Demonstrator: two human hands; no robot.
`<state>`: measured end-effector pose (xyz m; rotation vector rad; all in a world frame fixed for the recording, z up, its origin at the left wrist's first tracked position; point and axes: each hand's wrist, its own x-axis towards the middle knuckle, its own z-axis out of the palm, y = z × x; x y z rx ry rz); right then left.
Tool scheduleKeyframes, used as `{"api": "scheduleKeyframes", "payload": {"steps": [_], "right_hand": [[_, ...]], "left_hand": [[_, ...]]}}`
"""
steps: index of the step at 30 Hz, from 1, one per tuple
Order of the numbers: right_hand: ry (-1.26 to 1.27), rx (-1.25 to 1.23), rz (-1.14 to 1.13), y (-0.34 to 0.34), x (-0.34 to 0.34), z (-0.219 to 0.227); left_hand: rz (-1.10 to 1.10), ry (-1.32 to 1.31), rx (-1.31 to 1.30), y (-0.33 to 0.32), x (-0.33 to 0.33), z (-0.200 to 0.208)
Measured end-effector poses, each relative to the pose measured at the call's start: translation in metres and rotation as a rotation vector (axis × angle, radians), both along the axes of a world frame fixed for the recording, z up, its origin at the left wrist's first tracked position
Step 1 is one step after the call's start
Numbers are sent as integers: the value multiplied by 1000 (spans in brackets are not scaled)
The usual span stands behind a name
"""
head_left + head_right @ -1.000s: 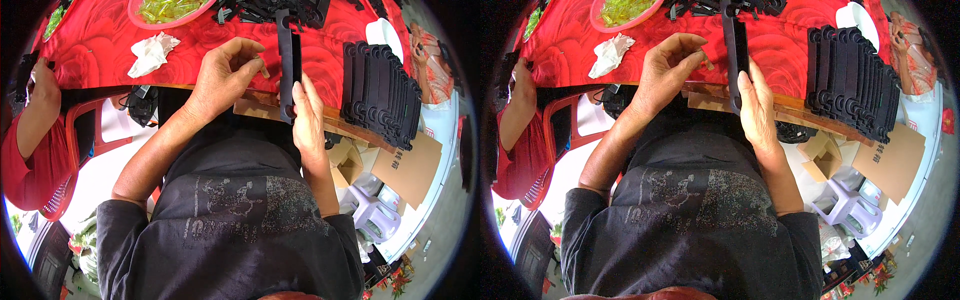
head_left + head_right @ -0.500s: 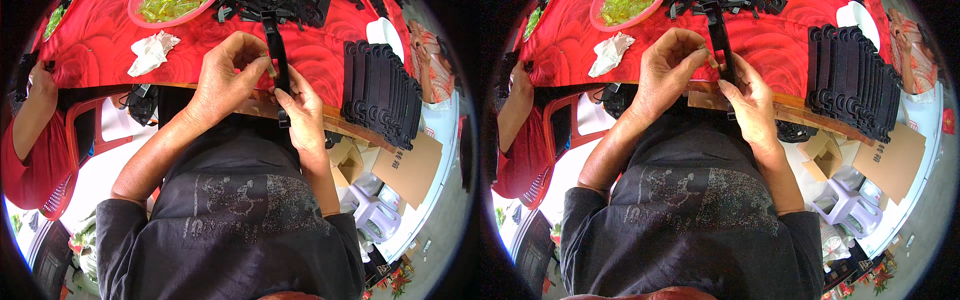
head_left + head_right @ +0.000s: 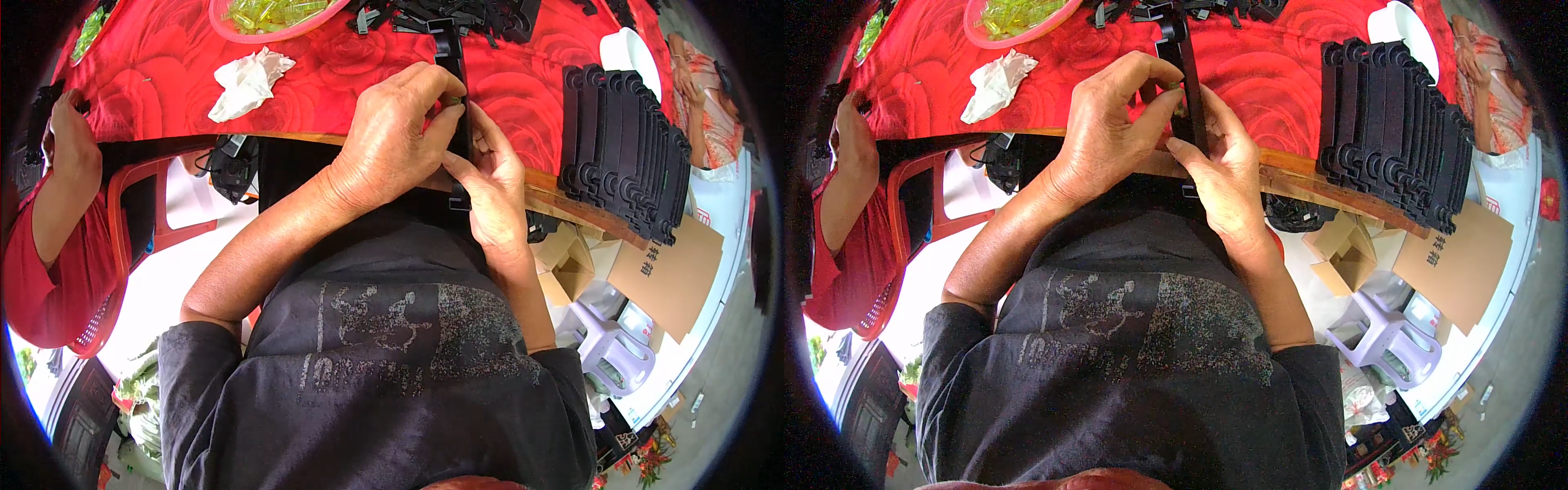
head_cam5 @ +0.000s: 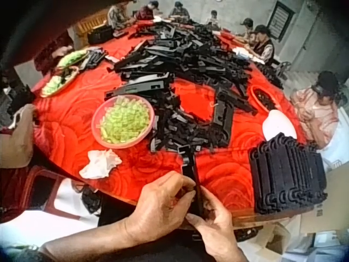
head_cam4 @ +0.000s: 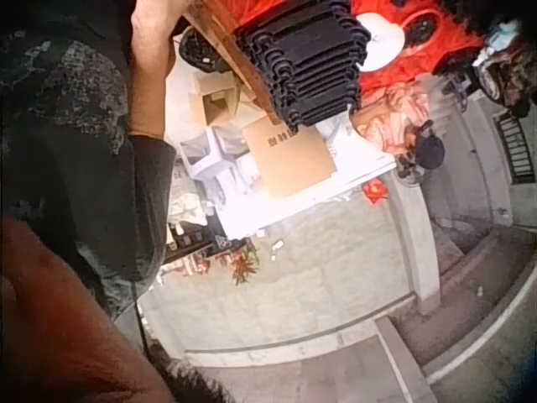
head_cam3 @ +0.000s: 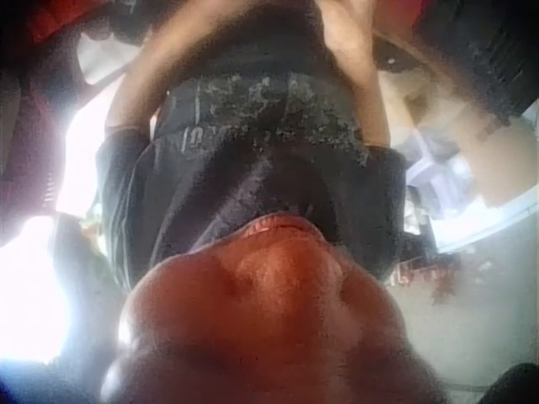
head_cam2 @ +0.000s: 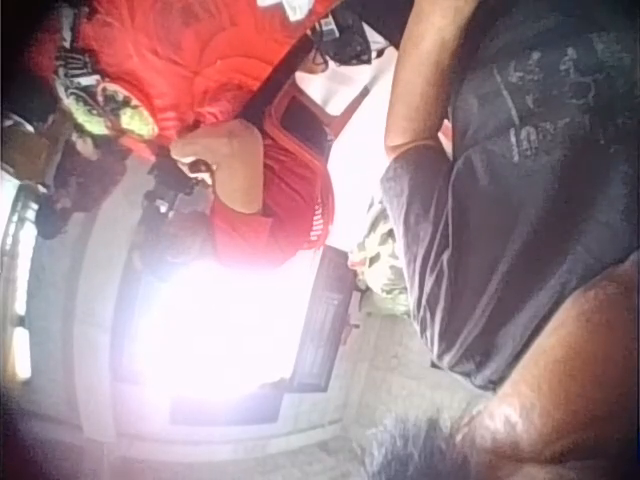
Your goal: The person assembles plastic casings by inserting small metal strips into the casings by hand and pressing them firmly into place.
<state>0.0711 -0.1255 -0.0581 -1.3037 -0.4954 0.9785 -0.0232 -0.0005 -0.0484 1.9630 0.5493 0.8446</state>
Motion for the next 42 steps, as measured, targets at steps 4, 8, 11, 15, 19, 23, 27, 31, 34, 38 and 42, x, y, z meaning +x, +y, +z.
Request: {"api": "scheduleKeyframes", "payload": {"steps": [4, 8, 11, 15, 19, 23, 27, 31, 34, 38, 42], "right_hand": [[24, -9, -19, 2, -2, 3], [35, -15, -38, 0, -2, 3], [-63, -6, -48, 0, -5, 1], [-60, 13, -48, 0, -4, 1], [-58, 2, -52, 0, -4, 2], [-73, 12, -49, -1, -4, 0], [-69, 20, -63, -1, -4, 1], [-25, 4, -50, -1, -3, 2], [-20, 6, -45, -4, -1, 5], [-13, 19, -54, -5, -3, 4], [-39, 11, -60, -4, -2, 5]], "left_hand": [[7, 24, 122, -1, 1, -2], [58, 37, 163, -3, 4, -1], [105, 33, 195, -2, 4, -2], [96, 60, 211, -2, 4, -6], [81, 88, 222, -2, 3, -4], [85, 78, 244, -3, 4, -5], [62, 74, 257, -6, 4, -4], [57, 74, 263, -7, 4, -4], [40, 88, 282, -8, 3, 0], [24, 97, 310, -10, 4, 0], [15, 64, 236, -13, 5, 0]]}}
